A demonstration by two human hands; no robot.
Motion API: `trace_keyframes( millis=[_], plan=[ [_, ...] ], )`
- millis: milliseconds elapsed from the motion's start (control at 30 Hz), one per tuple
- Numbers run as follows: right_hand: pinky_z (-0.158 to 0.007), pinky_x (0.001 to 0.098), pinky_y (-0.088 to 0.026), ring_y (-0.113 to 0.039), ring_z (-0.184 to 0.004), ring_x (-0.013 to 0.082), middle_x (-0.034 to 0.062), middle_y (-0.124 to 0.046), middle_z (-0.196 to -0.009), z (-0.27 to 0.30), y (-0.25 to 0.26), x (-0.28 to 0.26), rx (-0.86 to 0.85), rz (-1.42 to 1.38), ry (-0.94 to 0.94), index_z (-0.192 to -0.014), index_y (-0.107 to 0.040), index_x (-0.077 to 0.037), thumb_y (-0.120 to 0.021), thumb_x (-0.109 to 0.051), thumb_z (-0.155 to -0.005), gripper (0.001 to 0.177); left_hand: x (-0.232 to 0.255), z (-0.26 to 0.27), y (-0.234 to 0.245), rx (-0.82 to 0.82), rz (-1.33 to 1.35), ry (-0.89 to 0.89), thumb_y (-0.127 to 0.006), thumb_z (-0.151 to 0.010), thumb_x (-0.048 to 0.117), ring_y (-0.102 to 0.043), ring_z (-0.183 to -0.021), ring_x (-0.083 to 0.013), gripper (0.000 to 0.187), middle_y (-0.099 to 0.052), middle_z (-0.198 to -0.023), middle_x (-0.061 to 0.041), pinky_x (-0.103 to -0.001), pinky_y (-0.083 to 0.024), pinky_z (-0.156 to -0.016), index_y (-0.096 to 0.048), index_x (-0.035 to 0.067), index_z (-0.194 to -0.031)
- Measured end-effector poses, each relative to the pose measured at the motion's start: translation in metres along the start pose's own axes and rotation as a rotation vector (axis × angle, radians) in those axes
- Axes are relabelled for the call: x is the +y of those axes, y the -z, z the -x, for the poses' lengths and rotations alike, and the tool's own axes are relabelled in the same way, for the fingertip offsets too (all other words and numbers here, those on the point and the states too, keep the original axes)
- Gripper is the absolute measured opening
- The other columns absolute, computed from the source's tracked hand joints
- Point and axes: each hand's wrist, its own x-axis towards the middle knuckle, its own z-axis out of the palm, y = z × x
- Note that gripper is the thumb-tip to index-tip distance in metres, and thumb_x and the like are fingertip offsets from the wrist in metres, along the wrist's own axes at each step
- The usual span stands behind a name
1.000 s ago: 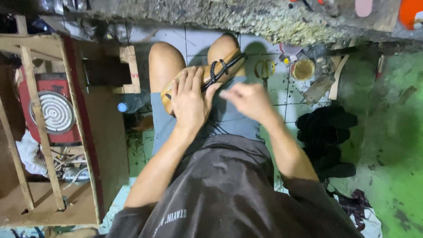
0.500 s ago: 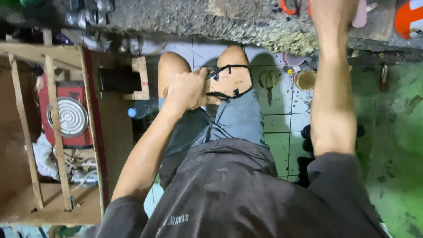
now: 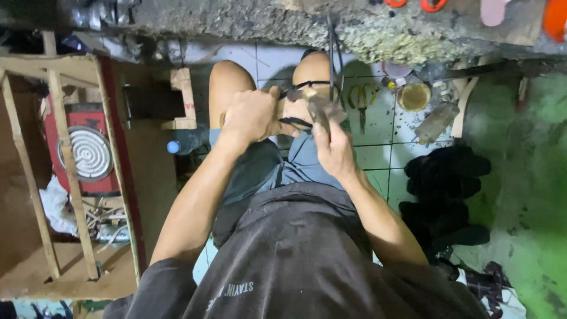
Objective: Assembling a sandal by fitting and securing straps onto a shoe last and sole.
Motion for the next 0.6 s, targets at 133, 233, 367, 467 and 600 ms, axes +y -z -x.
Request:
trace_keyframes(
  millis=[133,233,367,467,600],
  plan=[
    [-0.054,0.0299,-0.048,-0.059,-0.054,0.026,0.0113,-0.059,-0.062,0.002,0.023,-0.051,-0.043,0.473,-0.051,-0.078,-0.063,-0.006,-0.057,-0.026,-0.104,0.034,-0.001,0.007,-0.003,0.008,-0.012,-0.022,-0.076,-0.066,0.08,-0.073,-0.094,-0.0371,0.089,-0.073,-0.105,-0.013,-0.051,-0.058,-0.079,-0.059,0.009,-0.117],
    [-0.042,0.0286,-0.048,-0.055,-0.051,0.0131,0.0041,-0.057,-0.061,0.022,0.025,-0.033,-0.267,1.527,0.695,-0.079,-0.07,-0.006,-0.064,-0.002,-0.083,0.009,-0.002,0.002,-0.008,0.071,-0.01,-0.005,-0.08,-0.063,0.077,-0.074,-0.092,-0.0373,0.087,-0.073,-0.104,-0.012,-0.051,-0.058,-0.078,-0.058,0.011,-0.114],
    [-0.048,0.0453,-0.041,-0.062,-0.057,0.0351,0.0153,-0.06,-0.059,-0.014,0.001,-0.042,-0.11,0.454,-0.204,-0.083,-0.062,-0.006,-0.057,-0.043,-0.101,0.042,0.003,0.007,0.004,0.068,0.035,-0.028,-0.076,-0.067,0.079,-0.073,-0.094,-0.0383,0.087,-0.073,-0.105,-0.013,-0.053,-0.058,-0.079,-0.059,0.008,-0.114],
    [-0.05,0.0309,-0.047,-0.064,-0.07,0.0155,0.016,-0.068,-0.069,-0.035,0.007,-0.086,0.032,0.332,-0.04,-0.081,-0.069,-0.002,-0.076,-0.016,-0.09,0.018,0.002,0.012,-0.013,0.075,0.0,0.01,-0.077,-0.066,0.078,-0.074,-0.092,-0.0373,0.085,-0.073,-0.104,-0.013,-0.052,-0.059,-0.077,-0.056,0.009,-0.112],
    [-0.071,0.0446,-0.055,-0.07,-0.087,0.0345,0.0175,-0.071,-0.092,-0.036,0.007,-0.018,0.235,0.459,0.086,-0.104,-0.065,-0.002,-0.091,-0.022,-0.082,0.039,0.015,0.019,-0.026,0.193,-0.032,-0.035,-0.075,-0.068,0.079,-0.071,-0.101,-0.0333,0.097,-0.069,-0.109,-0.011,-0.051,-0.059,-0.077,-0.05,0.005,-0.126]
  ],
)
